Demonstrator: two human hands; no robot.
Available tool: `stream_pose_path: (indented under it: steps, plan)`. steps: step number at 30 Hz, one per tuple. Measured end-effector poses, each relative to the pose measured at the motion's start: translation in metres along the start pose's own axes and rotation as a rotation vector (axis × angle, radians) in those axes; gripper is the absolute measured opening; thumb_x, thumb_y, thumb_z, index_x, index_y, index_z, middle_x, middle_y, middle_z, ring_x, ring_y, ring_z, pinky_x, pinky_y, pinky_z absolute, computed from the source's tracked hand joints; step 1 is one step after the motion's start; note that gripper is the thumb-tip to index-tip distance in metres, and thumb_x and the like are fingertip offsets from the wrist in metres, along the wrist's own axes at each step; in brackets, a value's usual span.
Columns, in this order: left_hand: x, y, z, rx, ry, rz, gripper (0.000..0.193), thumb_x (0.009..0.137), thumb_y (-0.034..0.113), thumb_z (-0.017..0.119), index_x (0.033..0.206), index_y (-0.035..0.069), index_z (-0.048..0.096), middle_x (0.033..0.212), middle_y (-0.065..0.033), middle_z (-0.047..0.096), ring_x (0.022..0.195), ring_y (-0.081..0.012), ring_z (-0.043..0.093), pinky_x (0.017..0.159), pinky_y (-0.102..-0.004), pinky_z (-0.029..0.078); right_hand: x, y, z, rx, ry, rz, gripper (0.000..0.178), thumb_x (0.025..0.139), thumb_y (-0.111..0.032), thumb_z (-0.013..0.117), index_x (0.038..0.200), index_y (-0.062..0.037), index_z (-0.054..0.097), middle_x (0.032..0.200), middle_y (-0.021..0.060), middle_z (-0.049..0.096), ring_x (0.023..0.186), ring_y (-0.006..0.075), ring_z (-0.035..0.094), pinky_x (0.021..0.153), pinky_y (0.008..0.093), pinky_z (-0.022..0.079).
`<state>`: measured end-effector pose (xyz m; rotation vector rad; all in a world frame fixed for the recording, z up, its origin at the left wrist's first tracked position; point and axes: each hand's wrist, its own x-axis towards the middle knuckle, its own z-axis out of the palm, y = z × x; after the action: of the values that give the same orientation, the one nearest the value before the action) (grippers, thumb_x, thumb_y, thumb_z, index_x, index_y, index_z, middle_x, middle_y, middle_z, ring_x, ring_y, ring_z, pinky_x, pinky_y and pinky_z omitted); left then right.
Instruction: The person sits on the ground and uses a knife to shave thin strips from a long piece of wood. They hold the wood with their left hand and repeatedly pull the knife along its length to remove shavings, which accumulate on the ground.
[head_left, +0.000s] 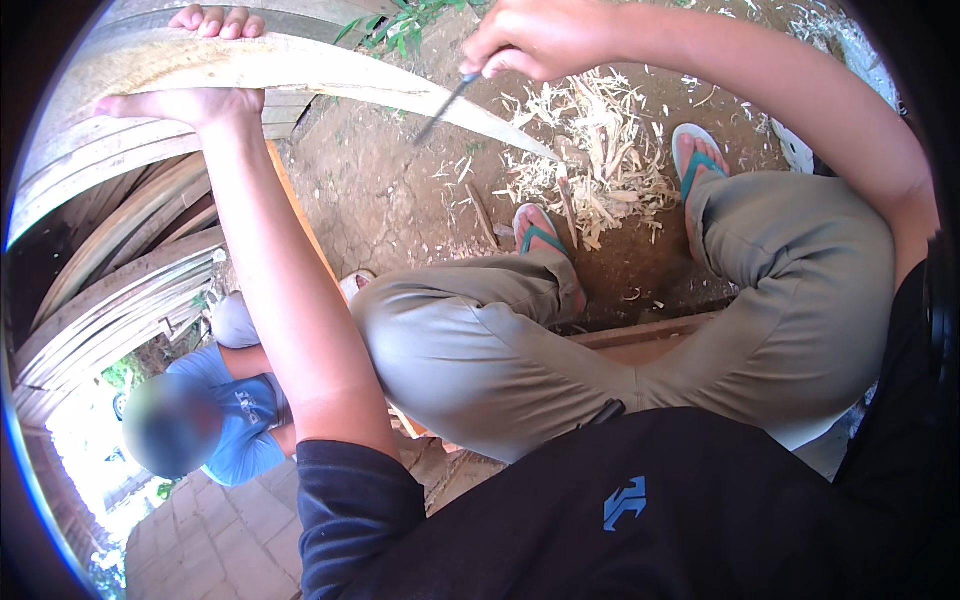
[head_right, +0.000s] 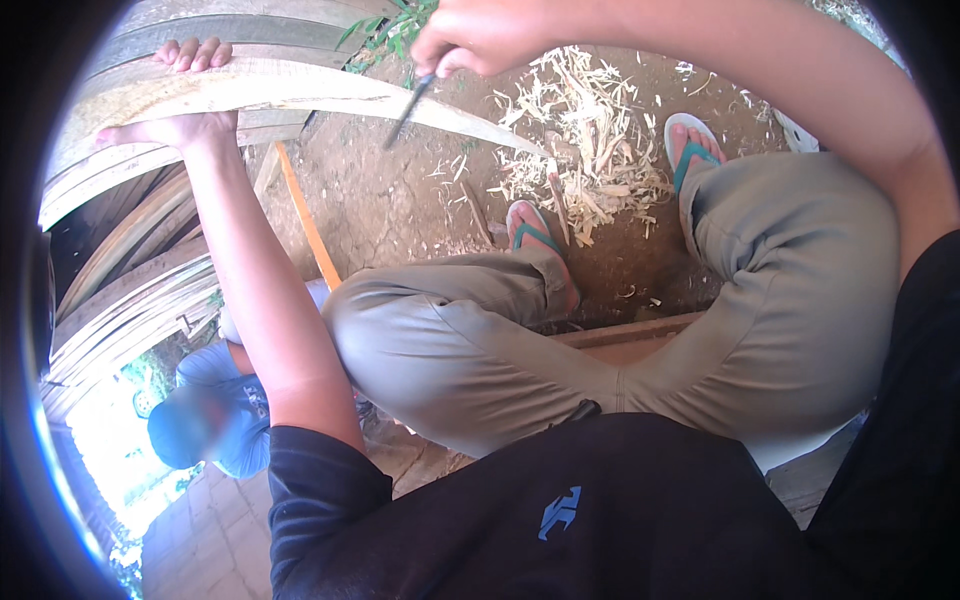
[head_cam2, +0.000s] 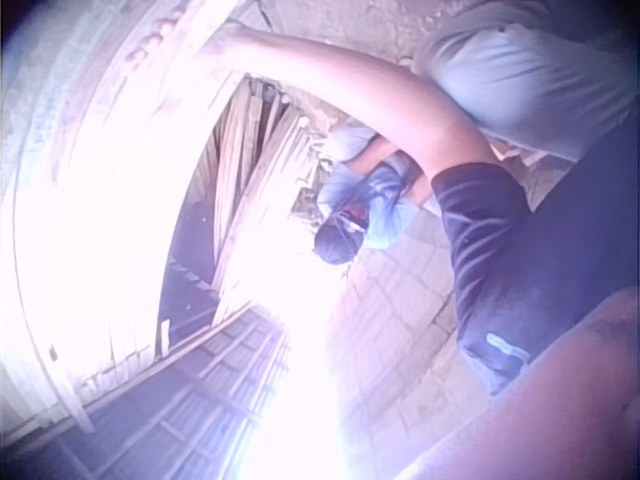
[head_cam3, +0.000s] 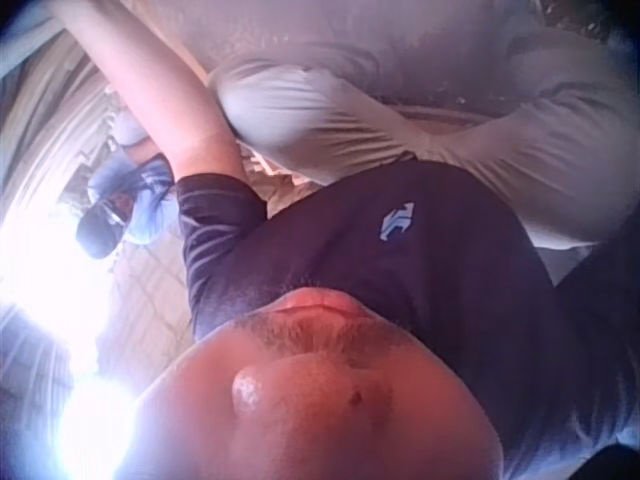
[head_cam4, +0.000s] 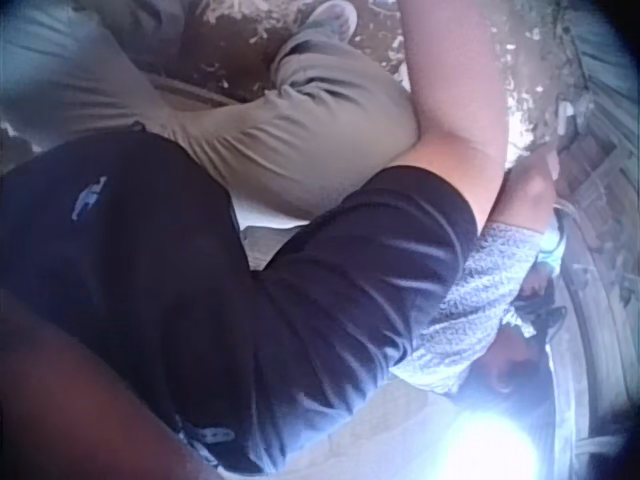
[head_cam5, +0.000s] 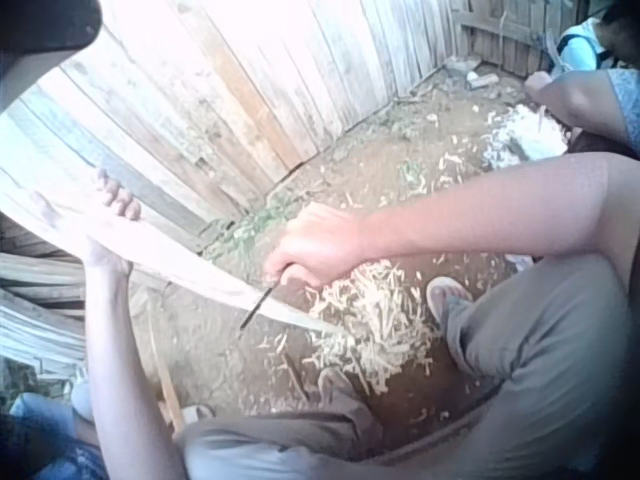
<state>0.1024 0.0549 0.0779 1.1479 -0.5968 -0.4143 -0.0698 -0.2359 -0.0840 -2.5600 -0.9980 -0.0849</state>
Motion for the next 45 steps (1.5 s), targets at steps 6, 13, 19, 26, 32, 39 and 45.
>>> stream_pose_path:
  steps: [6,13,19,26,32,39,45]
  plan:
    - [0.004,-0.012,0.009,0.033,0.016,0.026,0.116,0.051,0.110,0.012,0.090,0.007,0.049,0.074,-0.0046,0.047,0.066,-0.0179,0.043,0.063,-0.0338,0.040,-0.028,0.018,0.052,-0.012,0.092,-0.128,0.019,0.093,-0.016,0.068,0.108,-0.0176,0.079,0.083,0.0053,0.076,0.067,0.0222,0.071,0.054,0.0379,0.050]
    - [0.006,-0.010,0.026,0.057,-0.011,0.068,0.111,0.057,0.108,0.021,0.095,0.007,0.051,0.075,-0.0037,0.048,0.065,-0.0180,0.045,0.062,-0.0342,0.042,-0.010,-0.001,0.009,0.026,0.209,-0.082,0.021,0.088,-0.027,0.068,0.107,-0.0232,0.076,0.089,0.0098,0.075,0.079,0.0351,0.072,0.062,0.0481,0.055]
    - [0.018,-0.001,-0.001,0.126,0.062,0.026,0.119,0.053,0.113,0.007,0.089,0.006,0.047,0.074,-0.0056,0.045,0.067,-0.0190,0.041,0.065,-0.0358,0.038,-0.015,0.004,0.034,-0.035,0.156,-0.082,0.023,0.093,-0.016,0.067,0.114,-0.0192,0.077,0.087,0.0062,0.076,0.073,0.0237,0.073,0.058,0.0398,0.054]
    - [-0.007,-0.012,0.028,0.219,0.248,0.143,0.115,0.064,0.108,0.002,0.088,0.005,0.048,0.077,-0.0070,0.045,0.063,-0.0214,0.041,0.060,-0.0389,0.038,-0.016,0.004,0.035,-0.091,-0.082,-0.007,0.025,0.090,-0.014,0.068,0.113,-0.0180,0.076,0.087,0.0080,0.075,0.077,0.0263,0.073,0.061,0.0427,0.055]
    - [-0.019,-0.029,0.047,0.370,0.488,0.193,0.103,0.081,0.098,0.005,0.098,0.005,0.045,0.075,-0.0066,0.045,0.068,-0.0205,0.044,0.065,-0.0360,0.040,-0.009,0.006,0.016,-0.135,-0.061,-0.048,0.018,0.088,-0.018,0.070,0.104,-0.0185,0.078,0.080,0.0046,0.075,0.077,0.0259,0.074,0.058,0.0414,0.054]
    - [-0.021,-0.027,0.049,0.515,0.677,0.406,0.100,0.094,0.087,0.028,0.128,-0.004,0.050,0.092,-0.0148,0.060,0.076,-0.0250,0.060,0.068,-0.0425,0.054,-0.010,0.010,-0.021,0.167,-0.107,0.283,0.013,0.092,-0.025,0.073,0.102,-0.0221,0.079,0.092,0.0021,0.079,0.085,0.0244,0.075,0.073,0.0411,0.055]
    - [-0.029,-0.030,0.047,0.417,0.905,0.414,0.093,0.101,0.069,0.048,0.149,-0.010,0.040,0.131,-0.0212,0.057,0.110,-0.0263,0.061,0.084,-0.0397,0.058,0.005,0.038,-0.009,0.717,0.172,0.719,0.019,0.095,-0.023,0.068,0.103,-0.0093,0.078,0.092,0.0062,0.075,0.083,0.0125,0.068,0.071,0.0348,0.052]
